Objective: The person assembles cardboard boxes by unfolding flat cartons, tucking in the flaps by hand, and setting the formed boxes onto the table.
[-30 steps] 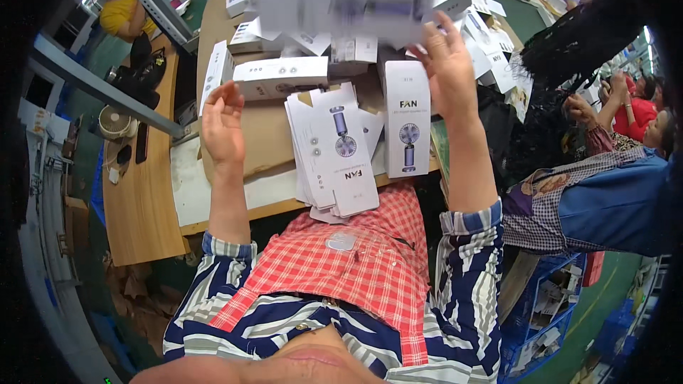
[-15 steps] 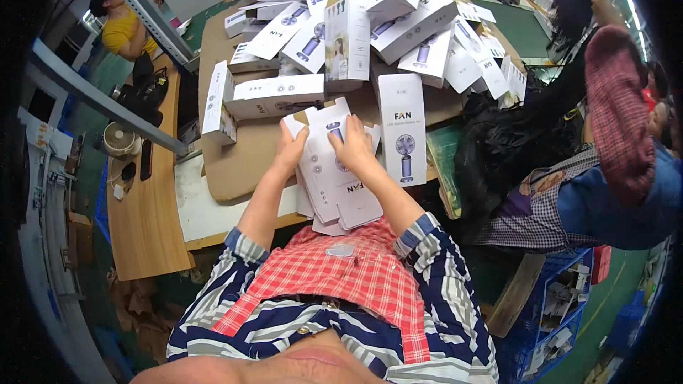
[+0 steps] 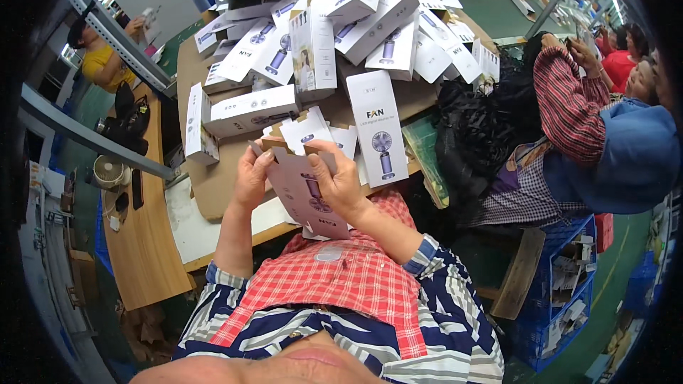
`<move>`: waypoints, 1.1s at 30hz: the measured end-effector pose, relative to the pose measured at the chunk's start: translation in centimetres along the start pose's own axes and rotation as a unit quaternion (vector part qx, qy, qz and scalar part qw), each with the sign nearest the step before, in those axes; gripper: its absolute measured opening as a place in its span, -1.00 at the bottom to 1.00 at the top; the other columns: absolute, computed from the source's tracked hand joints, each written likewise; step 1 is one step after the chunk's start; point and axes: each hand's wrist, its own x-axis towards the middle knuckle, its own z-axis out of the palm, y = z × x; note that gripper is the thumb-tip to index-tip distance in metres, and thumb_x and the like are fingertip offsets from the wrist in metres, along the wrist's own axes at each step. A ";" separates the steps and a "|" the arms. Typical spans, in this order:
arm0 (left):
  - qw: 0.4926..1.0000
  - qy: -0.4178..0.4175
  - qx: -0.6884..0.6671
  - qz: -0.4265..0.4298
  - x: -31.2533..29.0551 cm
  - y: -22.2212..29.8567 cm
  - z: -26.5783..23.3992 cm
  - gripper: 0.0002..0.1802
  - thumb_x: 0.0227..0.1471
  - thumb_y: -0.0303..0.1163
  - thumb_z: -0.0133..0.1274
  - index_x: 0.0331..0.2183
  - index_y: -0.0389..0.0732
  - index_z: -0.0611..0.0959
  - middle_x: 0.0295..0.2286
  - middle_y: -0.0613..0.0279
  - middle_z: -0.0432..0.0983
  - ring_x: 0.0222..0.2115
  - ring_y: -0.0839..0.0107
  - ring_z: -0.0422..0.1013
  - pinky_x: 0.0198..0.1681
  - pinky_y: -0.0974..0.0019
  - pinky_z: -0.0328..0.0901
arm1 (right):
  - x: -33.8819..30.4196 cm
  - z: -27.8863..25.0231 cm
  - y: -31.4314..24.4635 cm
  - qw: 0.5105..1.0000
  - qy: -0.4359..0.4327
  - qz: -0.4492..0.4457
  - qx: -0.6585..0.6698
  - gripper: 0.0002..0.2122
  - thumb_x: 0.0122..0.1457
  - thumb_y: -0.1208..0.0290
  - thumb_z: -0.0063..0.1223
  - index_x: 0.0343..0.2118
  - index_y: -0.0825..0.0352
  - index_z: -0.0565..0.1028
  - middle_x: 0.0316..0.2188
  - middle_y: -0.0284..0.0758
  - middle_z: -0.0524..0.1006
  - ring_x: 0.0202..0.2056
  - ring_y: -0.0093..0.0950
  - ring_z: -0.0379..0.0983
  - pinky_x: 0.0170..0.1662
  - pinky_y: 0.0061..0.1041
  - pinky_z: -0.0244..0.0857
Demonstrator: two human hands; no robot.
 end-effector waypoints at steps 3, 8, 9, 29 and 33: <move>0.993 -0.054 0.017 -0.105 -0.4 -1.0 0.7 -0.45 -0.06 -0.31 -0.17 0.01 -0.28 0.26 -0.07 0.17 0.25 -0.09 0.40 0.22 -0.03 0.34 0.14 | 0.1 0.3 1.2 0.994 0.040 -0.082 -0.062 -0.58 0.14 0.22 -0.15 -0.02 0.38 0.19 -0.17 -0.19 0.36 -0.09 -0.40 0.26 0.03 -0.45 0.05; 0.974 -0.098 -0.204 -0.013 0.7 -1.2 3.4 -0.48 -0.04 -0.34 -0.18 0.00 -0.27 0.24 -0.10 0.17 0.25 -0.05 0.41 0.17 0.04 0.36 0.03 | 1.9 -2.8 1.5 0.925 -0.037 0.231 0.299 -0.65 0.08 0.37 -0.11 -0.06 0.37 0.30 -0.17 -0.31 0.38 -0.19 -0.49 0.33 -0.12 -0.50 0.21; 0.998 -0.052 -0.030 -0.004 0.3 -1.3 3.1 -0.49 -0.08 -0.38 -0.16 -0.03 -0.28 0.26 -0.13 0.16 0.27 -0.07 0.41 0.19 0.02 0.36 0.04 | 1.8 -2.3 1.2 0.936 -0.069 0.238 0.249 -0.71 0.08 0.38 -0.11 -0.14 0.37 0.35 -0.23 -0.34 0.39 -0.22 -0.51 0.33 -0.16 -0.54 0.22; 0.974 -0.061 -0.186 -0.118 0.5 -3.2 1.0 -0.65 -0.39 -0.70 -0.27 -0.46 -0.34 0.55 -0.20 0.02 0.37 -0.27 0.40 0.37 -0.27 0.40 0.28 | 2.3 -3.6 0.9 0.937 -0.275 0.213 0.019 -0.73 0.09 0.41 -0.10 -0.17 0.42 0.42 -0.18 -0.27 0.44 -0.17 -0.55 0.31 -0.07 -0.61 0.13; 0.959 -0.068 -0.183 -0.208 1.0 -3.7 1.0 -0.77 -0.17 -0.55 -0.20 -0.51 -0.36 0.58 -0.27 0.09 0.43 -0.33 0.50 0.34 -0.25 0.46 0.23 | 4.3 -4.2 0.4 0.908 -0.347 0.186 -0.140 -0.75 0.07 0.40 -0.07 -0.22 0.41 0.42 -0.36 -0.35 0.48 -0.28 -0.59 0.35 -0.20 -0.62 0.21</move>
